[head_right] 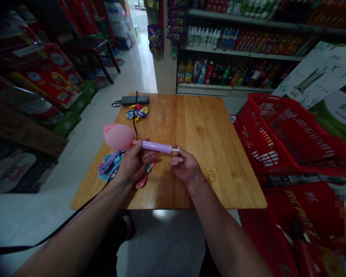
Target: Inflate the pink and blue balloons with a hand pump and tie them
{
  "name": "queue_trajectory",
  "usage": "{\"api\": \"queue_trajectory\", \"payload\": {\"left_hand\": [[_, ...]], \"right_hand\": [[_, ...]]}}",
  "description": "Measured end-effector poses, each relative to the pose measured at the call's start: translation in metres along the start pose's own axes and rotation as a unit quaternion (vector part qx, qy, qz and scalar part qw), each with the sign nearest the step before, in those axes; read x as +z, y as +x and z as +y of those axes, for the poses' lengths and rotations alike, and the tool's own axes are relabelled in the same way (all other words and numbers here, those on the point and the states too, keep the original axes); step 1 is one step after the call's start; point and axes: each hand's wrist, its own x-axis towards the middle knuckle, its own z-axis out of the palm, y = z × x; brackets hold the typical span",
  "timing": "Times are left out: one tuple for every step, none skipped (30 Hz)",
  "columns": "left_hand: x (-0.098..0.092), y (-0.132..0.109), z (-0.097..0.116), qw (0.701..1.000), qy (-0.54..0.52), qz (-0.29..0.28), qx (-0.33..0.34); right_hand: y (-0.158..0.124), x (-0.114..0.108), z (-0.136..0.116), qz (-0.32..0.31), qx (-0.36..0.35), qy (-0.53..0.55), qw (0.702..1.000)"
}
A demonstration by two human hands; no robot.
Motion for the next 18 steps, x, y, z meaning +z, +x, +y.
{"api": "queue_trajectory", "payload": {"left_hand": [[-0.001, 0.002, 0.004, 1.0, -0.003, 0.003, 0.002], [-0.003, 0.005, 0.008, 1.0, -0.008, 0.01, 0.007], [-0.004, 0.007, 0.012, 1.0, -0.014, 0.023, 0.014], [-0.005, 0.008, 0.015, 0.999, -0.018, 0.037, 0.022], [-0.006, 0.009, 0.016, 0.998, -0.02, 0.049, 0.03], [-0.006, 0.009, 0.015, 0.998, -0.021, 0.053, 0.034], [-0.006, 0.008, 0.012, 0.998, -0.02, 0.049, 0.03], [-0.006, 0.006, 0.008, 0.999, -0.019, 0.039, 0.022], [-0.005, 0.004, 0.003, 0.999, -0.016, 0.027, 0.012], [-0.004, 0.002, -0.001, 1.0, -0.012, 0.015, 0.002], [-0.004, 0.001, -0.004, 1.0, -0.008, 0.007, -0.006], [-0.004, 0.001, -0.006, 1.0, -0.004, 0.002, -0.01], [-0.004, 0.002, -0.005, 1.0, -0.003, 0.0, -0.01], [-0.004, 0.003, -0.002, 1.0, -0.004, 0.001, -0.01], [-0.004, 0.005, 0.002, 1.0, -0.008, 0.005, -0.011], [-0.005, 0.007, 0.007, 1.0, -0.015, 0.015, -0.008], [-0.005, 0.008, 0.011, 0.999, -0.024, 0.03, -0.002], [-0.005, 0.008, 0.014, 0.998, -0.032, 0.046, 0.007]], "right_hand": [[-0.001, 0.0, -0.006, 0.003, -0.006, 0.001, 1.0], [-0.002, -0.001, -0.013, 0.004, -0.015, 0.008, 1.0], [-0.003, -0.001, -0.02, 0.006, -0.024, 0.018, 1.0], [-0.004, -0.002, -0.025, 0.008, -0.033, 0.029, 0.999], [-0.004, -0.002, -0.028, 0.01, -0.039, 0.039, 0.998], [-0.004, -0.003, -0.028, 0.012, -0.04, 0.045, 0.998], [-0.003, -0.002, -0.026, 0.014, -0.035, 0.046, 0.998], [-0.002, -0.002, -0.021, 0.017, -0.026, 0.043, 0.999], [0.0, -0.002, -0.016, 0.019, -0.015, 0.036, 0.999], [0.001, -0.001, -0.01, 0.02, -0.002, 0.027, 0.999], [0.002, 0.0, -0.006, 0.02, 0.009, 0.018, 1.0], [0.002, 0.001, -0.004, 0.019, 0.018, 0.007, 1.0], [0.001, 0.002, -0.005, 0.018, 0.021, -0.002, 1.0], [0.0, 0.002, -0.009, 0.017, 0.019, -0.008, 1.0], [-0.001, 0.003, -0.014, 0.017, 0.012, -0.01, 1.0], [-0.003, 0.003, -0.02, 0.019, 0.001, -0.006, 1.0], [-0.004, 0.004, -0.026, 0.023, -0.014, 0.001, 1.0], [-0.005, 0.004, -0.029, 0.028, -0.028, 0.01, 0.999]]}}
